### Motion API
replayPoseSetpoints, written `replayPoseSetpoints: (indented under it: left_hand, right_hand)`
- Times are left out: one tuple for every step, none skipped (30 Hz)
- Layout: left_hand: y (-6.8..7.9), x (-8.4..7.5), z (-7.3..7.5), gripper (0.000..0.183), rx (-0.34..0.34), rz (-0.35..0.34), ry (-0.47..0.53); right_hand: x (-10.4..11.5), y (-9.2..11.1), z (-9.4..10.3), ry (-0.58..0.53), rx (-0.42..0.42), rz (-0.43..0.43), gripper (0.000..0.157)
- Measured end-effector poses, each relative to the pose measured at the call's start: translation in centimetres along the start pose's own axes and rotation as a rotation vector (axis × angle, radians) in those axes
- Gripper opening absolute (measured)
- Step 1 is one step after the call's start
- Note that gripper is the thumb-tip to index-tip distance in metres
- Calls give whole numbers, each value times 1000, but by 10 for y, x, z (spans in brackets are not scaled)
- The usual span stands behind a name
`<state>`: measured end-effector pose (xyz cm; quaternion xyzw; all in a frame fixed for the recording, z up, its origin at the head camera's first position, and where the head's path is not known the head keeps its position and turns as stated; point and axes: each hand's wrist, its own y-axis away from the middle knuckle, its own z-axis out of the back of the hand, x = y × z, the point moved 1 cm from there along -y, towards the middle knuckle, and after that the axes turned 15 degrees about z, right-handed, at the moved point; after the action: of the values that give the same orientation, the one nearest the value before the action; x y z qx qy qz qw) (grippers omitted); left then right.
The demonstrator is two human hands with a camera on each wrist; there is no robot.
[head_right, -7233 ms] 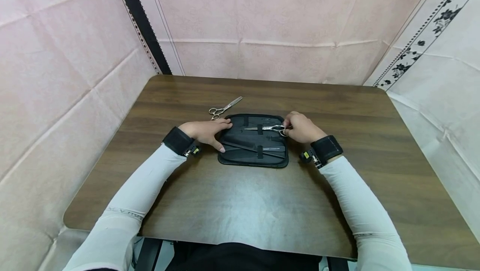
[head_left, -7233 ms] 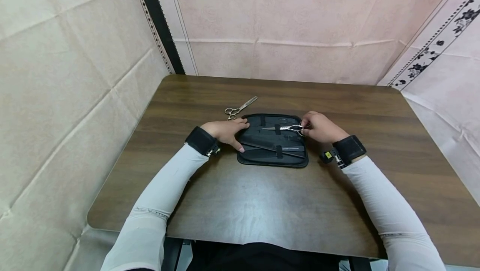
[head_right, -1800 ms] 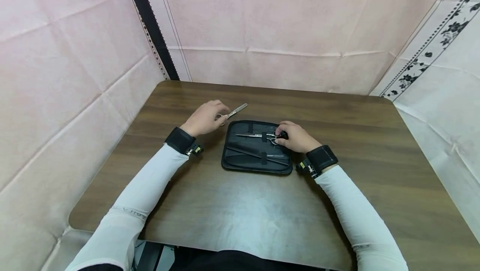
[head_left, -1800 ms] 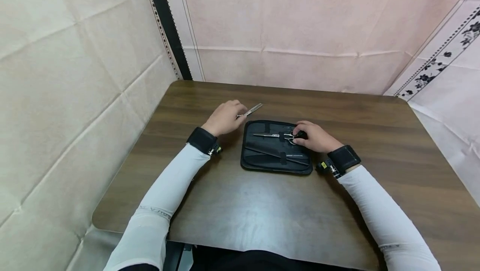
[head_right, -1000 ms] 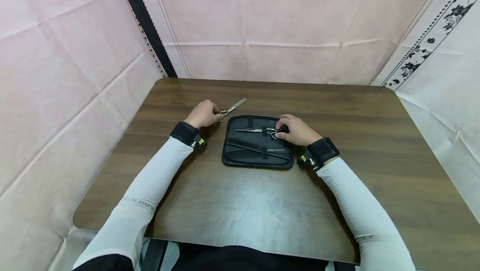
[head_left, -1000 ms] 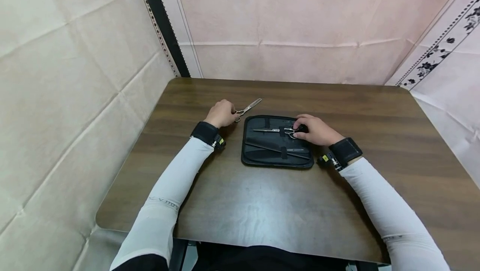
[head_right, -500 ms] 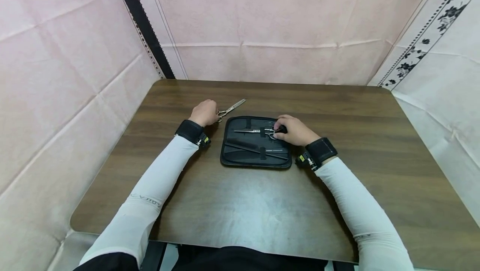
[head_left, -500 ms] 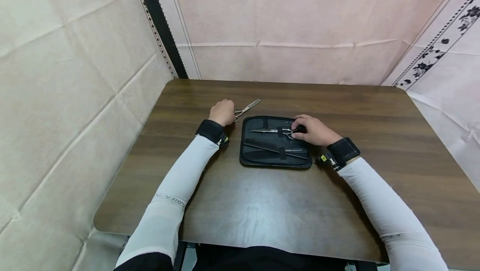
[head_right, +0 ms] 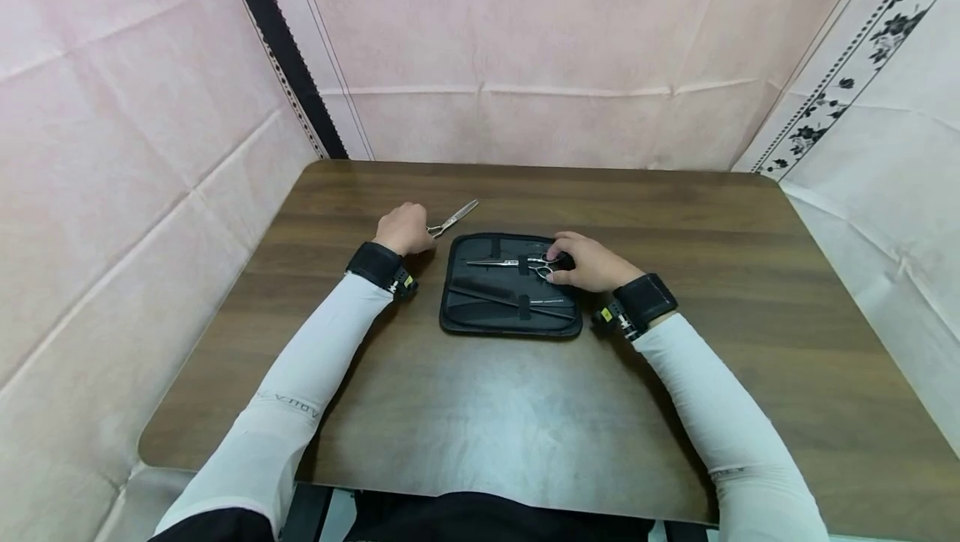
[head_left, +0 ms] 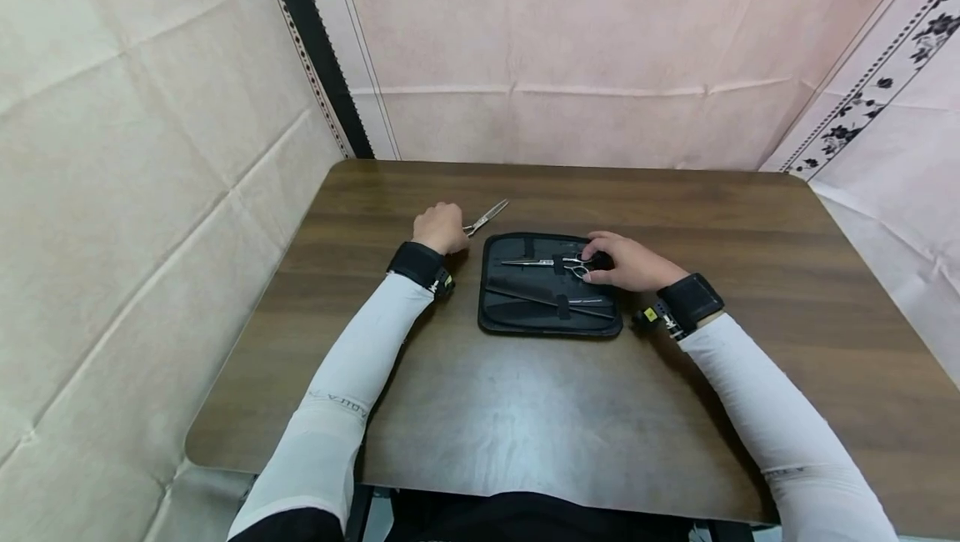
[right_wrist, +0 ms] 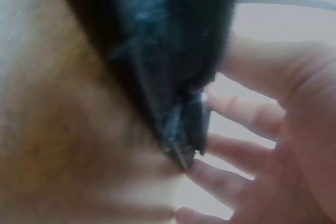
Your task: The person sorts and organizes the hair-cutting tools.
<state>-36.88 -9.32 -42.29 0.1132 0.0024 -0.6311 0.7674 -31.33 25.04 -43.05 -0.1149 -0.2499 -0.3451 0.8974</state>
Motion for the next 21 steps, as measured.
replayPoseSetpoints:
  left_hand:
    - [1, 1, 0, 17, 7, 4, 5]
    - [1, 2, 0, 17, 16, 6, 11]
    - [2, 3, 1, 18, 22, 8, 18]
    - [3, 4, 2, 17, 28, 9, 27]
    - [4, 5, 4, 17, 30, 8, 33]
    - [4, 6, 6, 17, 31, 8, 42]
    - [5, 7, 8, 17, 31, 7, 52]
    - [5, 8, 10, 18, 27, 5, 60]
    - [6, 9, 13, 18, 17, 2, 67]
    - [7, 10, 16, 19, 12, -3, 70]
    - [7, 10, 19, 19, 5, -8, 74]
    - [8, 12, 22, 19, 1, -13, 81]
    - [9, 13, 25, 20, -5, -19, 88]
    - [10, 14, 27, 19, -7, -26, 96]
    - [11, 15, 31, 19, -10, -31, 104]
    - [12, 16, 34, 20, -13, -36, 115]
    - [14, 16, 37, 20, -17, -40, 126]
    - [15, 17, 40, 21, -19, -42, 136]
    - [16, 17, 42, 23, -24, -42, 140]
    - [18, 17, 44, 24, -25, -43, 143]
    - [19, 17, 45, 26, -29, -44, 139]
  right_hand:
    - [1, 1, 0, -9, 12, -8, 41]
    - [2, 2, 1, -15, 20, -17, 44]
    - [3, 3, 2, -18, 26, -27, 47]
    - [4, 4, 3, -17, 30, -40, 48]
    - [5, 5, 4, -18, 30, -53, 49]
    - [6, 6, 5, -16, 31, -67, 49]
    - [6, 7, 6, -14, 31, -80, 48]
    - [7, 7, 7, -12, 34, -88, 46]
    - [7, 8, 7, -7, 38, -92, 44]
    - [7, 8, 8, -4, 43, -92, 42]
    - [7, 8, 8, -3, 49, -89, 39]
    - [7, 9, 9, 0, 56, -85, 37]
    - [7, 9, 9, 5, 61, -80, 35]
    - [6, 9, 9, 7, 65, -77, 33]
    - [6, 9, 9, 9, 67, -74, 32]
    - [6, 9, 8, 10, 66, -73, 31]
    - [5, 9, 8, 13, 67, -72, 30]
    - [5, 8, 8, 16, 66, -70, 29]
    - [5, 8, 7, 20, 65, -68, 28]
    - [4, 8, 7, 23, 65, -66, 27]
    - [4, 9, 7, 24, 64, -63, 26]
